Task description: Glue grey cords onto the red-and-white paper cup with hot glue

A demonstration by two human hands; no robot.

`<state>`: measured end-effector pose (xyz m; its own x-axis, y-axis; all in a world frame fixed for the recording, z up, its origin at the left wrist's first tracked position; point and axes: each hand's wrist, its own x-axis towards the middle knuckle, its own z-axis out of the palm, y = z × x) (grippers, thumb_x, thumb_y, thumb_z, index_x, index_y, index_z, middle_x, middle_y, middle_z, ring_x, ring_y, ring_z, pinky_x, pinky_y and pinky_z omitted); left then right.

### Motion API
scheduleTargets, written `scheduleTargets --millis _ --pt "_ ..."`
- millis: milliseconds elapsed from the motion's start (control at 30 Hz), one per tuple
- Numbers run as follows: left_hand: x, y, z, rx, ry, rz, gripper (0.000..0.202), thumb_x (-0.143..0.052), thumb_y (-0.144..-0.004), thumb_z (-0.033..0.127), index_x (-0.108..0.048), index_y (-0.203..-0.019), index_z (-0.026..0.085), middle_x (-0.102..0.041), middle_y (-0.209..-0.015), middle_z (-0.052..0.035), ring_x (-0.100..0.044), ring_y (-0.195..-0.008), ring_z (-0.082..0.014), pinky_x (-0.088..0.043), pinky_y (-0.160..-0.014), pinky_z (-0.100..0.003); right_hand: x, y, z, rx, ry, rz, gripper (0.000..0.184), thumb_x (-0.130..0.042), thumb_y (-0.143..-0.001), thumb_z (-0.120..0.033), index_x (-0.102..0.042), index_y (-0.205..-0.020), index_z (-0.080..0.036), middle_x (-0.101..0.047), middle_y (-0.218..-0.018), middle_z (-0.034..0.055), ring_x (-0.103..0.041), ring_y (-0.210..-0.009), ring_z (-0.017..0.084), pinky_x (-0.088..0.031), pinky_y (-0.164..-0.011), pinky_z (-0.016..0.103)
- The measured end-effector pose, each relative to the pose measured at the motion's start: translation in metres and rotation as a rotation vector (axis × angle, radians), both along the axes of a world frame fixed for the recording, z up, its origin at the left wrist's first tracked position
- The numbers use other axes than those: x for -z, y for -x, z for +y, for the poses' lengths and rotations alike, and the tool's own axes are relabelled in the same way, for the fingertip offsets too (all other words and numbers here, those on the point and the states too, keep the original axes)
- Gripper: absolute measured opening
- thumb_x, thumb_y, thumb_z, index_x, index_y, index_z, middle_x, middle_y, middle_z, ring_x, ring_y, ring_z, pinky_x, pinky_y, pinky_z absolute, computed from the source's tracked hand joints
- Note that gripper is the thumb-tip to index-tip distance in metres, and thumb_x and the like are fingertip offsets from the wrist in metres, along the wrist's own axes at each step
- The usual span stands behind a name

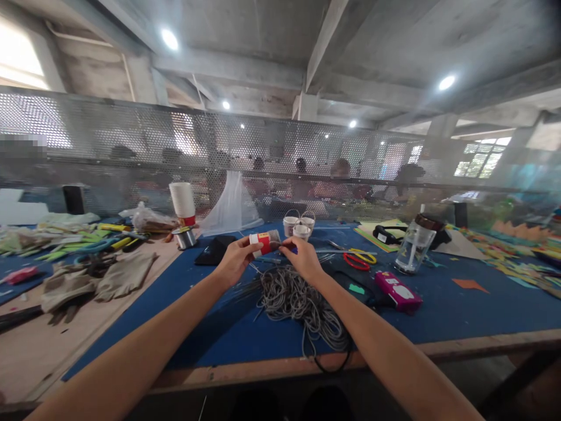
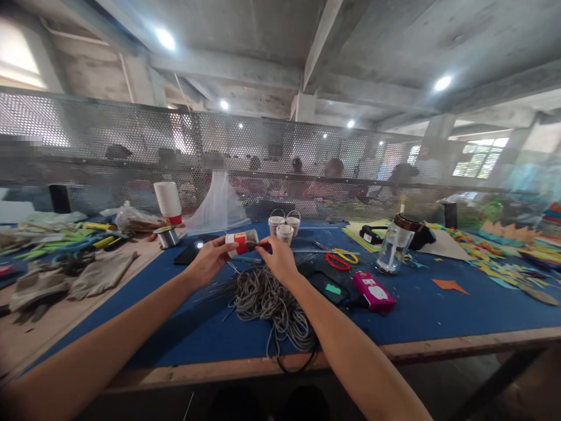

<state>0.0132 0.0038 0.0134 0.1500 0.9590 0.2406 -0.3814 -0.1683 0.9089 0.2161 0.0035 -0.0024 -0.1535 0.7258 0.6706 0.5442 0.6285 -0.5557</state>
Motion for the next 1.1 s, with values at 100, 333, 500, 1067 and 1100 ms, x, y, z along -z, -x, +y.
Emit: scheduleTargets --millis 100,333,500,1067,1100 --pt "0.000 -0.001 -0.001 -0.005 -0.022 0.023 0.042 -0.084 -0.060 0.026 -0.073 -0.098 0.010 -0.075 -0.091 -0.0087 -0.067 -0.081 -0.0192 -0.051 -0.081 -0.031 0.000 -0.003 0.002 0.044 -0.090 -0.040 0.012 -0.061 -0.089 -0.032 -0.069 -0.091 -0.023 -0.071 -0.089 0.0014 -0.065 -0.084 0.018 -0.047 -0.081 0.029" --pt "0.004 0.002 0.003 -0.013 -0.028 0.088 0.041 -0.082 -0.062 0.026 -0.073 -0.099 0.010 -0.075 -0.092 -0.0086 -0.067 -0.077 -0.0189 -0.050 -0.081 -0.032 -0.010 -0.002 -0.004 0.096 -0.167 0.014 0.017 -0.058 -0.091 -0.036 -0.066 -0.090 -0.021 -0.069 -0.090 0.0045 -0.064 -0.086 0.019 -0.047 -0.082 0.030" --pt "0.006 0.002 0.003 0.009 -0.077 0.208 0.039 -0.079 -0.066 0.030 -0.073 -0.099 0.012 -0.075 -0.094 -0.0087 -0.067 -0.081 -0.0208 -0.048 -0.083 -0.033 -0.016 -0.002 -0.008 0.044 -0.166 0.064 0.017 -0.056 -0.092 -0.035 -0.064 -0.090 -0.020 -0.067 -0.089 0.0042 -0.063 -0.084 0.018 -0.047 -0.080 0.029" --pt "0.002 -0.003 -0.006 0.087 -0.176 0.401 0.031 -0.074 -0.069 0.026 -0.073 -0.098 0.015 -0.076 -0.097 -0.0063 -0.067 -0.088 -0.0225 -0.046 -0.087 -0.034 -0.018 -0.001 -0.010 0.032 -0.160 0.077 0.019 -0.054 -0.092 -0.039 -0.063 -0.091 -0.022 -0.068 -0.086 0.0021 -0.064 -0.080 0.017 -0.048 -0.079 0.028" --pt "0.001 -0.003 -0.007 0.094 -0.173 0.399 0.031 -0.074 -0.069 0.026 -0.074 -0.098 0.015 -0.076 -0.097 -0.0062 -0.067 -0.087 -0.0224 -0.046 -0.087 -0.033 -0.018 -0.001 -0.010 0.038 -0.163 0.075 0.020 -0.054 -0.092 -0.039 -0.063 -0.090 -0.022 -0.068 -0.086 0.0021 -0.064 -0.080 0.017 -0.048 -0.080 0.028"
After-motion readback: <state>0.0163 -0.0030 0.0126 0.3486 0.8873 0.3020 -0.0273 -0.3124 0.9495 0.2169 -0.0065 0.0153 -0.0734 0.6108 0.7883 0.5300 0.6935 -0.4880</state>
